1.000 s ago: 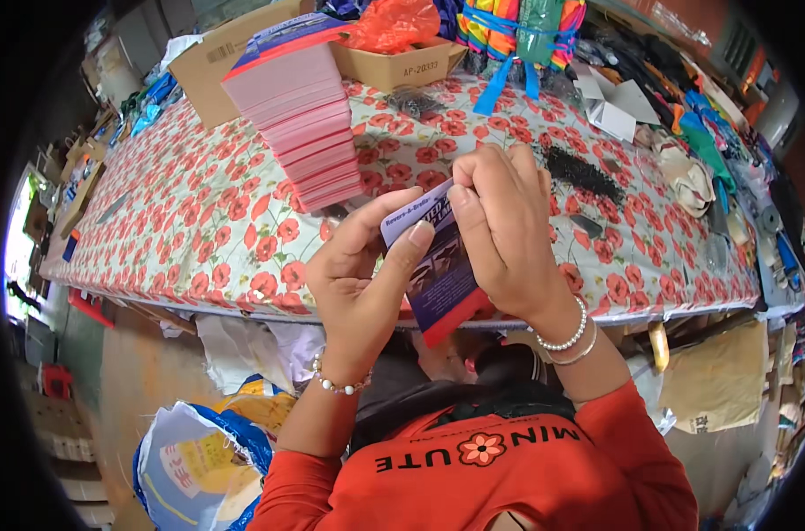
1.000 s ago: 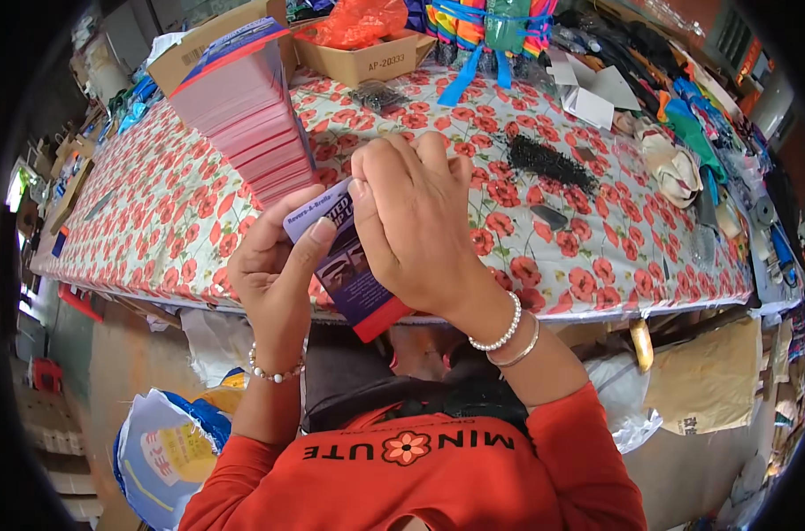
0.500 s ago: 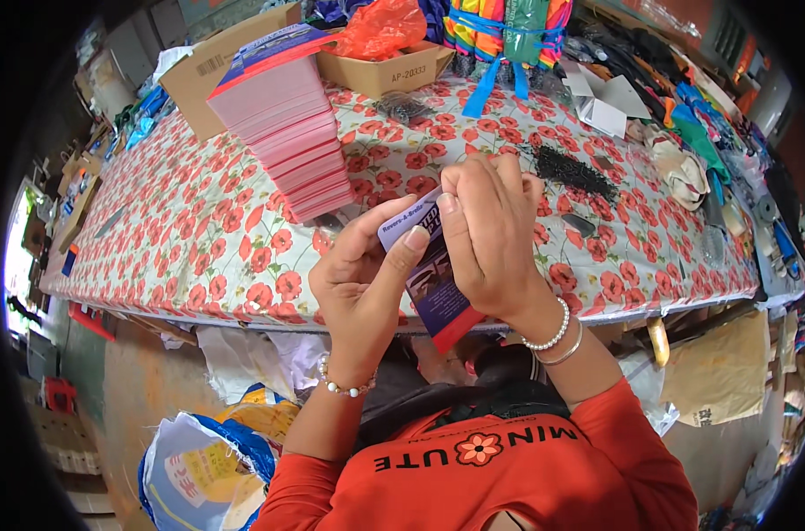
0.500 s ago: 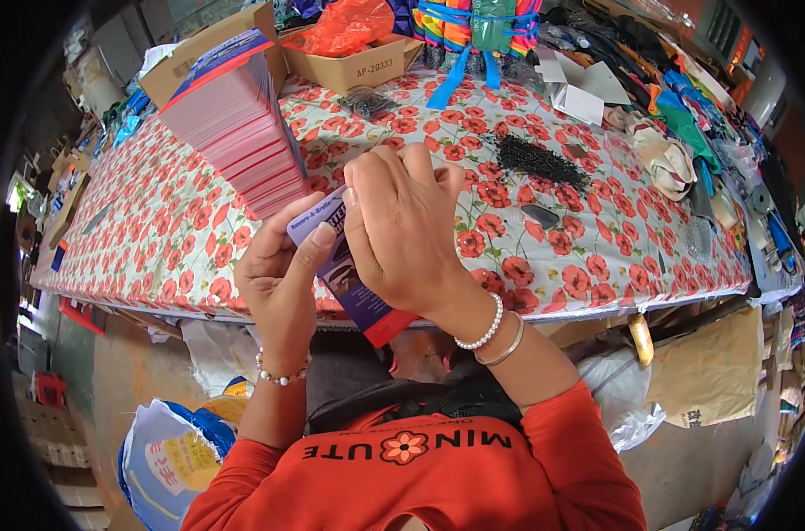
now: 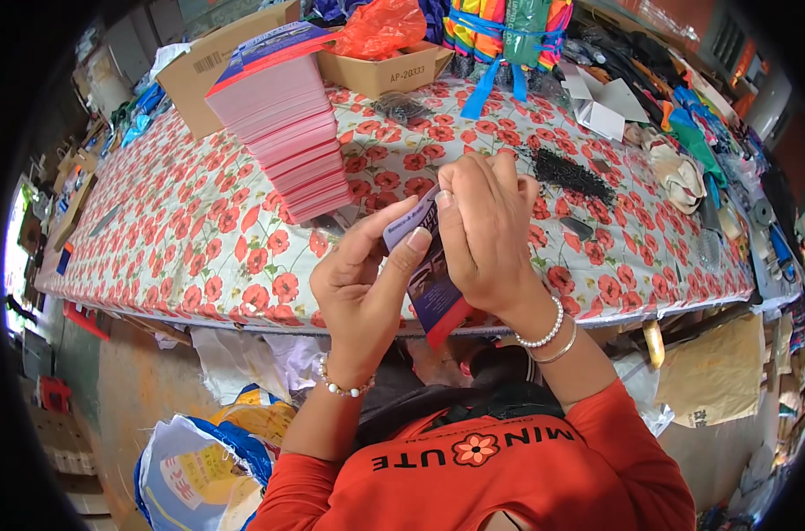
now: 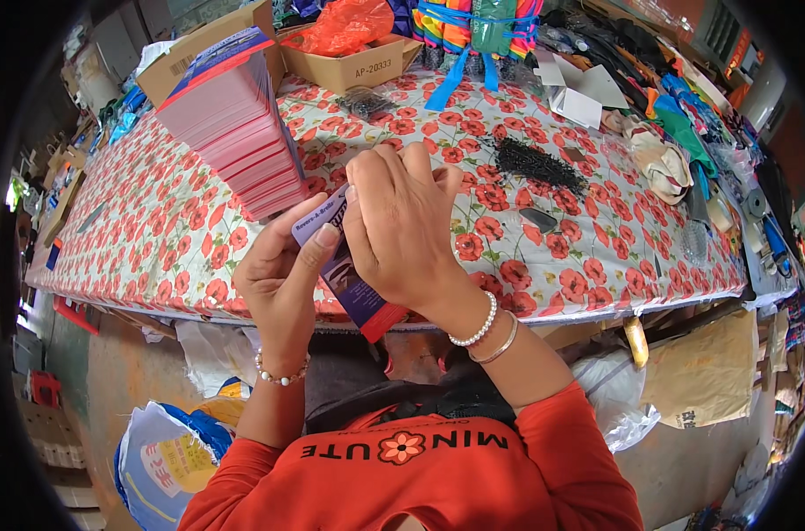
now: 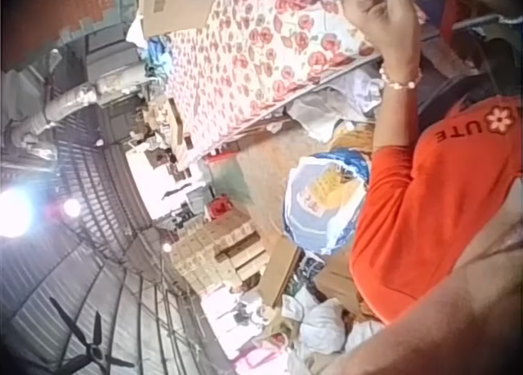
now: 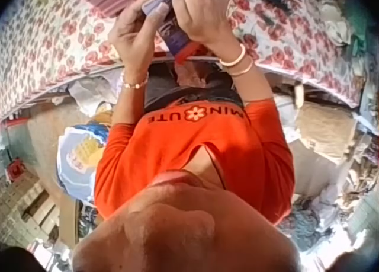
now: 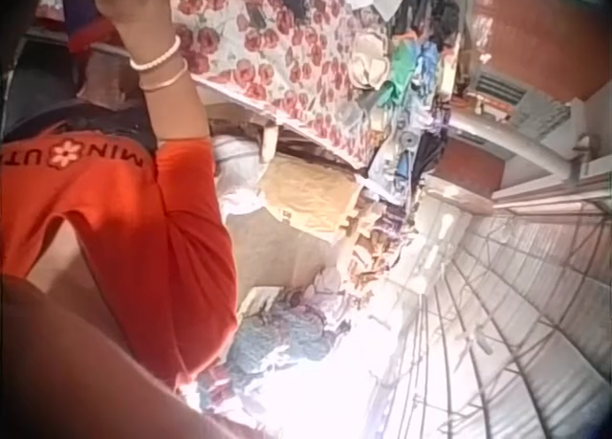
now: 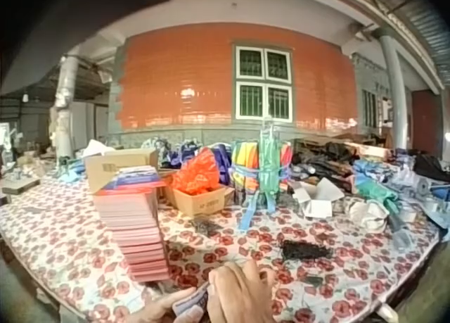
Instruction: Packaging small items into blue and red plastic packets at a table.
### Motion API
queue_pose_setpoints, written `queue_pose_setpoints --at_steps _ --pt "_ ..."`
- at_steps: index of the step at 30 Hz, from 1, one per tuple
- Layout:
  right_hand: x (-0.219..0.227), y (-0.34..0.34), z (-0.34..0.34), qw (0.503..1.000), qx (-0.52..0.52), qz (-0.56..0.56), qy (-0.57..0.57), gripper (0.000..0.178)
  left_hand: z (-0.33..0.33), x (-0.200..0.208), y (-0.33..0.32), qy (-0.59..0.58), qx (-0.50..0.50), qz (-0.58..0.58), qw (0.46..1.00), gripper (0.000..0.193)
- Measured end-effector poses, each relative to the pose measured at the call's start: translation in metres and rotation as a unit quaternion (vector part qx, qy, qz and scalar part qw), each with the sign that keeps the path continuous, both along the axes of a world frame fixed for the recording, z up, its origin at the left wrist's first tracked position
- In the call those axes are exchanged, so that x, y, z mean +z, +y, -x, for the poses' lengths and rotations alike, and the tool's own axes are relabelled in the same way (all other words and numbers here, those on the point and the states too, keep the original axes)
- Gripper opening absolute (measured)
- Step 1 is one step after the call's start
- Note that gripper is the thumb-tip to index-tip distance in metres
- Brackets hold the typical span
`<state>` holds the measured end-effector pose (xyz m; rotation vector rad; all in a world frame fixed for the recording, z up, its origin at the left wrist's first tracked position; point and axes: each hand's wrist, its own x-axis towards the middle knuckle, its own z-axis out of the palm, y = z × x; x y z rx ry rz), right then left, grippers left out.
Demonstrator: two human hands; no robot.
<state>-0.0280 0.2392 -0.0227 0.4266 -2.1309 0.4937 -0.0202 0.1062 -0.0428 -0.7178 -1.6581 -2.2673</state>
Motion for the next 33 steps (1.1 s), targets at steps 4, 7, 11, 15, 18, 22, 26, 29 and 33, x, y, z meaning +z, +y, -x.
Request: queue_pose_setpoints --at_steps 4,7,11,15,18,22,26,29,33 --pt "-0.001 -0.003 0.005 0.998 0.048 0.045 -0.009 0.010 0.005 -0.001 -0.001 0.093 0.006 0.047 0.995 0.029" --pt "-0.004 -0.004 -0.002 0.974 0.131 0.175 -0.057 0.008 0.006 -0.001 -0.001 -0.012 -0.105 -0.087 0.990 0.030" --pt "-0.007 -0.010 -0.017 0.923 0.177 0.308 -0.151 0.011 0.005 -0.009 0.013 -0.155 -0.215 -0.256 0.930 0.028" --pt "0.005 -0.009 -0.022 0.939 0.191 0.247 -0.144 0.012 0.006 -0.006 0.019 -0.042 -0.119 -0.143 0.982 0.020" --pt "0.017 -0.007 -0.027 0.921 0.224 0.261 -0.182 0.012 0.010 0.001 0.021 0.076 -0.067 -0.118 0.988 0.017" --pt "0.029 0.006 -0.027 0.881 0.259 0.322 -0.231 0.012 0.016 0.028 0.018 -0.034 -0.257 -0.308 0.915 0.014" --pt "0.040 0.010 -0.030 0.913 0.230 0.256 -0.218 0.012 0.015 0.030 0.013 -0.069 -0.286 -0.284 0.913 0.012" --pt "0.046 0.012 -0.032 0.950 0.186 0.166 -0.189 0.012 0.013 0.028 0.009 -0.066 -0.255 -0.202 0.943 0.010" --pt "0.053 0.016 -0.033 0.989 0.118 0.003 -0.086 0.011 0.019 0.028 0.004 0.049 -0.227 -0.098 0.968 0.007"
